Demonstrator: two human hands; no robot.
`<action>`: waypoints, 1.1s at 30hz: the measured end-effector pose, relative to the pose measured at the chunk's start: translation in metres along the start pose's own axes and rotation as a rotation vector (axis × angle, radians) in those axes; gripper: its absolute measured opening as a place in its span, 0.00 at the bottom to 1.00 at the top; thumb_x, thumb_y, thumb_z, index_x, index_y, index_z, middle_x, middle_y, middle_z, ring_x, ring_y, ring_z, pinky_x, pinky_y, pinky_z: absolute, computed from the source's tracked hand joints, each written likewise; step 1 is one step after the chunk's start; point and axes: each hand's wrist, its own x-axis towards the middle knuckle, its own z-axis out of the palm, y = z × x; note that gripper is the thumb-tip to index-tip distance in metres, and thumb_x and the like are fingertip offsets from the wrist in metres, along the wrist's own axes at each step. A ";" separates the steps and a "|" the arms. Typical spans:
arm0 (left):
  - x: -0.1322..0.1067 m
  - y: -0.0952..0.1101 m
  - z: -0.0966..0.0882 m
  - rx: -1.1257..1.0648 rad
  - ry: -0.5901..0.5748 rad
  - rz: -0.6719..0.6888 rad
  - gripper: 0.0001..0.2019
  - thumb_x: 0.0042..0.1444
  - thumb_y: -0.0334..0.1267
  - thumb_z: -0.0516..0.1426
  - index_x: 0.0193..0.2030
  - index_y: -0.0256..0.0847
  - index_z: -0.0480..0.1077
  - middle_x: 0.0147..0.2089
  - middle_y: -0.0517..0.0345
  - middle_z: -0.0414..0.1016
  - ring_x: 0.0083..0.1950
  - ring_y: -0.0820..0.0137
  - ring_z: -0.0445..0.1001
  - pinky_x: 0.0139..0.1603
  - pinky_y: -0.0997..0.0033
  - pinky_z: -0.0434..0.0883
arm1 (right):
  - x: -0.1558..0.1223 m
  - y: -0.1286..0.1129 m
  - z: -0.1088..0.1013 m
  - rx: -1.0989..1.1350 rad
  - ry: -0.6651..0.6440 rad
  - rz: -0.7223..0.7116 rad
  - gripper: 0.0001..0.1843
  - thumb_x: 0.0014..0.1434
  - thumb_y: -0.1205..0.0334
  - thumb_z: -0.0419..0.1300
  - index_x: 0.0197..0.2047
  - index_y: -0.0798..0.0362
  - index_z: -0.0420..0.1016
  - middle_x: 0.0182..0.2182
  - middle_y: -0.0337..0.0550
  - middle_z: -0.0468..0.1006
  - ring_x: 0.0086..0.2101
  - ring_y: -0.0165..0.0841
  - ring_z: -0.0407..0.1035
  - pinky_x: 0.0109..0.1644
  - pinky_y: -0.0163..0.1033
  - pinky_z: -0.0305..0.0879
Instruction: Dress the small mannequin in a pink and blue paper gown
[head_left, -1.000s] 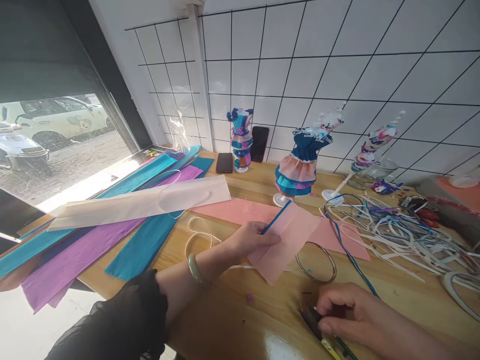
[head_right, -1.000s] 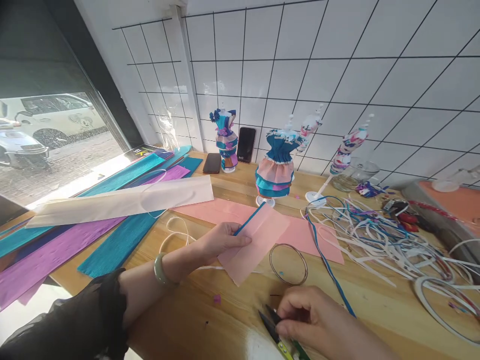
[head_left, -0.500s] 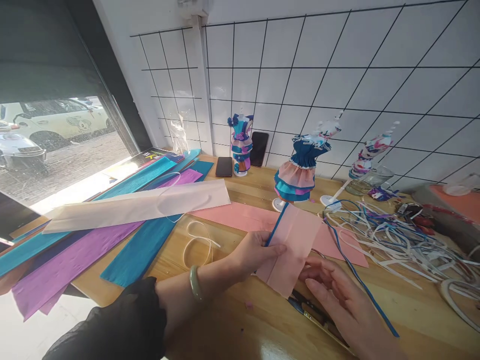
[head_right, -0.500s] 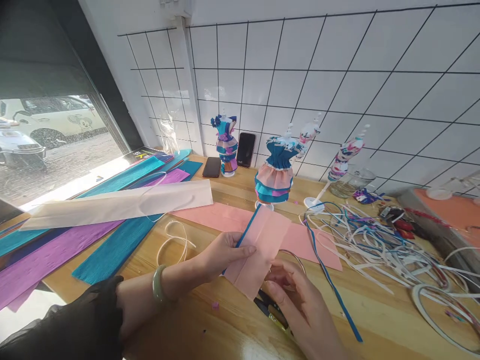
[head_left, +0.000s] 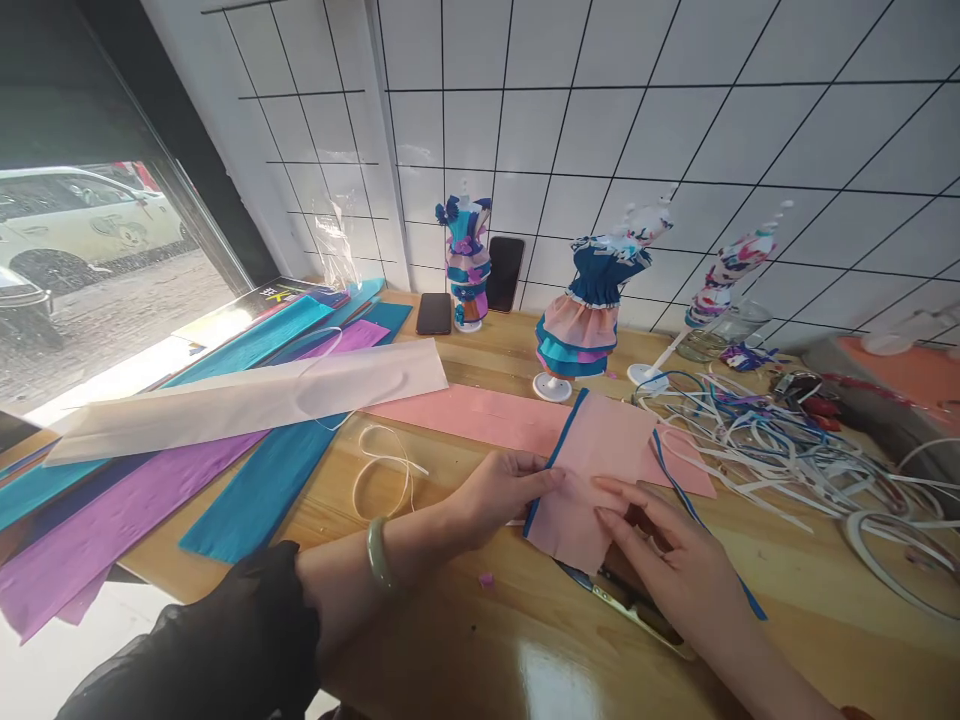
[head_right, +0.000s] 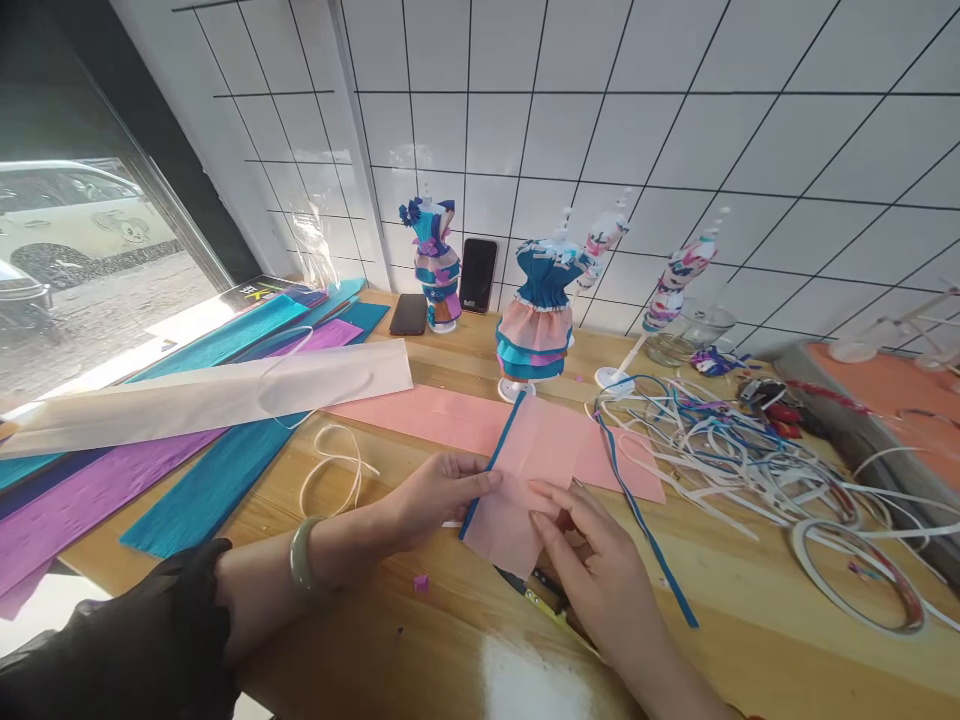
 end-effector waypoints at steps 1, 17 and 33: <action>0.000 0.001 0.000 0.002 0.003 -0.004 0.27 0.34 0.58 0.68 0.30 0.35 0.72 0.26 0.63 0.69 0.25 0.79 0.65 0.28 0.77 0.60 | 0.001 -0.001 -0.001 0.014 0.003 0.018 0.16 0.57 0.52 0.59 0.45 0.47 0.80 0.47 0.46 0.80 0.43 0.39 0.75 0.43 0.40 0.73; -0.002 0.002 -0.002 -0.027 -0.073 -0.017 0.27 0.41 0.61 0.64 0.29 0.35 0.70 0.26 0.60 0.69 0.27 0.76 0.68 0.32 0.74 0.64 | 0.003 -0.009 -0.001 0.175 -0.025 0.224 0.19 0.50 0.51 0.64 0.45 0.47 0.81 0.46 0.44 0.83 0.41 0.40 0.77 0.36 0.38 0.76; -0.001 0.003 -0.003 0.078 -0.036 0.038 0.25 0.36 0.55 0.69 0.29 0.34 0.71 0.25 0.60 0.73 0.25 0.77 0.68 0.28 0.75 0.63 | 0.005 0.002 -0.001 0.139 -0.066 0.212 0.24 0.53 0.49 0.62 0.50 0.52 0.78 0.42 0.47 0.81 0.43 0.40 0.74 0.40 0.39 0.72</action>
